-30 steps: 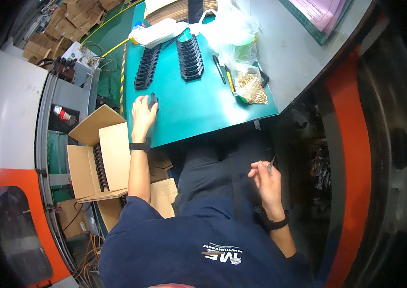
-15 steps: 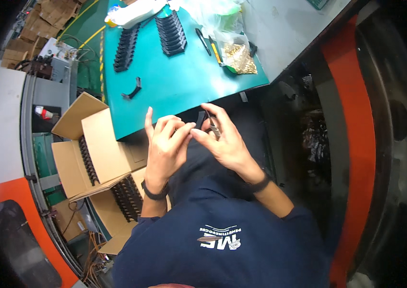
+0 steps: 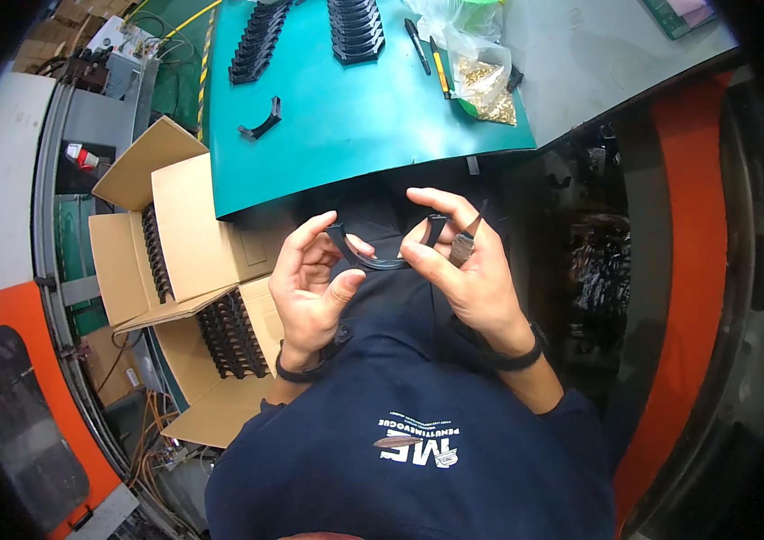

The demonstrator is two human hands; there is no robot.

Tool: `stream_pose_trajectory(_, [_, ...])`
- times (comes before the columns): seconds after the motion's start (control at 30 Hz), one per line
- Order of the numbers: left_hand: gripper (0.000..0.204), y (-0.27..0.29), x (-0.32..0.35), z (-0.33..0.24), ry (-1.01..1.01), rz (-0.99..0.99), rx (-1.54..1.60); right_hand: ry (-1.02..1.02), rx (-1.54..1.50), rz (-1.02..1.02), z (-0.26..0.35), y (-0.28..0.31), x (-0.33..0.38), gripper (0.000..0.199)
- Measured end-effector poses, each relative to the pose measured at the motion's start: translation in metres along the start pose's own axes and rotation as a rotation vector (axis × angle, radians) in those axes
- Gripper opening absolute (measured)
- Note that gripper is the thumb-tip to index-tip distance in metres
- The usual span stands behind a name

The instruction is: Deburring and inspecting injection-molded plastic parts at a manufacturing workstation.

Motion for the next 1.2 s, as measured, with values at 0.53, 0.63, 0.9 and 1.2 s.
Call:
stream_pose_trajectory(0.53, [0.072, 0.004, 0.003, -0.004, 0.007, -0.085, 0.044, 0.090, -0.029, -0.025, -0.002, 0.003, 0.007, 0.061])
stream_pose_trajectory(0.63, [0.073, 0.004, 0.004, -0.005, -0.007, -0.086, 0.034, 0.102, -0.027, -0.031, -0.002, 0.003, 0.008, 0.062])
stream_pose_trajectory(0.9, [0.075, 0.004, 0.004, -0.008, -0.097, -0.049, -0.061, 0.141, -0.066, -0.087, 0.004, 0.000, 0.012, 0.062])
stream_pose_trajectory(1.2, [0.058, 0.002, 0.006, -0.005, -0.098, -0.074, -0.062, 0.262, 0.167, -0.139, 0.002, 0.003, 0.011, 0.032])
Point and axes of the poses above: each hand's wrist, its own x-axis away from the middle knuckle, its own y-axis out of the back of the hand, z = x × y, the point moved 6 cm from there along -x, towards the middle knuckle, and after that the axes turned 7 degrees about -y, right-handed, at the moved point
